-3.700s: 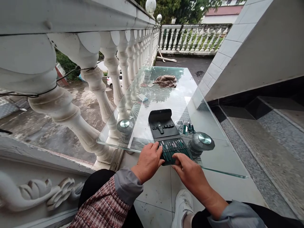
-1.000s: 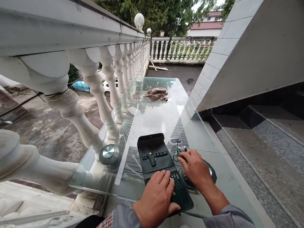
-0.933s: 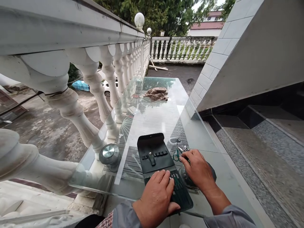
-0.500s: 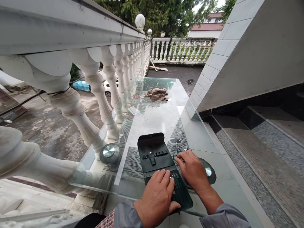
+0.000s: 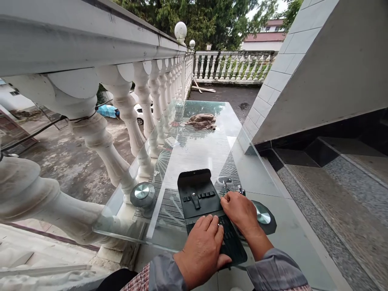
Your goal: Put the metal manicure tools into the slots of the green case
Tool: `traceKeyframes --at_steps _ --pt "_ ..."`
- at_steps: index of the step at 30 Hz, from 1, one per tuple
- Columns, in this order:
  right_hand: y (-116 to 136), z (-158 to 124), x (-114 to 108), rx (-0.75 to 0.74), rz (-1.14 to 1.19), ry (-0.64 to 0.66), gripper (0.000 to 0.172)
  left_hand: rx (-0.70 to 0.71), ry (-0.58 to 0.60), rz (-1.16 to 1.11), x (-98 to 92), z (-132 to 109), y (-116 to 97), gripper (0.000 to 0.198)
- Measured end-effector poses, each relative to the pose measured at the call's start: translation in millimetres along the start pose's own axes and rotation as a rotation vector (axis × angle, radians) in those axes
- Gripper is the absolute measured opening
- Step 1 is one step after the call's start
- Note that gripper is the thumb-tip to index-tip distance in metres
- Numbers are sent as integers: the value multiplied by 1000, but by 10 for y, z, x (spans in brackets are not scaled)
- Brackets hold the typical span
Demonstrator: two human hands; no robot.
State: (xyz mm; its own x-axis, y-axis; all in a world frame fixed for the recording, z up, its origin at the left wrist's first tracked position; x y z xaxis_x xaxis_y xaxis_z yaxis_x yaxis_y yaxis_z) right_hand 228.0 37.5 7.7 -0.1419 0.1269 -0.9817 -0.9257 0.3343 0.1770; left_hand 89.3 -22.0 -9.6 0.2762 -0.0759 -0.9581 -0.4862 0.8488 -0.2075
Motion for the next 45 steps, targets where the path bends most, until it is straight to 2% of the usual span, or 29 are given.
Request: traceKeyframes --at_steps 5,10,14,24,27,33,36,38,40,42,45 --pt "-86 -9 -17 59 57 3 23 4 -9 -15 -24 -37 0 67" --pt "-203 -25 -55 122 211 -22 23 5 4 -20 -46 -30 2 66" --pt "-229 -25 -9 99 259 -13 23 11 4 -24 -55 -23 -2 66" --pt "-299 -64 -84 72 217 -168 22 24 0 -29 -70 -44 -6 66" --pt "-415 -57 -95 124 340 -174 23 23 1 -34 -45 -45 -1 66" --pt "-680 37 14 223 602 -78 32 23 0 -42 5 -51 12 68" --pt "-770 66 33 268 525 -58 29 22 6 -43 1 -54 12 67" --pt "-780 52 -2 293 415 -103 25 23 3 -42 -5 -57 9 68" --pt "-700 16 -66 243 353 -198 23 25 -2 -38 -7 -60 6 68" --pt "-521 -30 -104 94 343 -261 21 27 -4 -34 -7 -63 4 67" --pt "-244 -97 -49 -95 242 -202 18 29 -4 -32 -14 -66 -1 66"
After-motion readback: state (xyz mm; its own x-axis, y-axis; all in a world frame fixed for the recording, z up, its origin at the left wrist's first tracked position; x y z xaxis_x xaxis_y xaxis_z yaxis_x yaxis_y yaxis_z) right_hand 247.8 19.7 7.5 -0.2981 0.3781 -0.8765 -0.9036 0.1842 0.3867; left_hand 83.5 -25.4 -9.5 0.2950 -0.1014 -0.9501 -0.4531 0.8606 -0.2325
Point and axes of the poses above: each hand's wrist, its own z-axis towards the middle knuckle, its own x-axis out of the palm, y = z × x, the point moved 6 cm from there along z, towards the middle knuckle, and after that the axes turned 1 degree about -z, right-handed, at the moved point
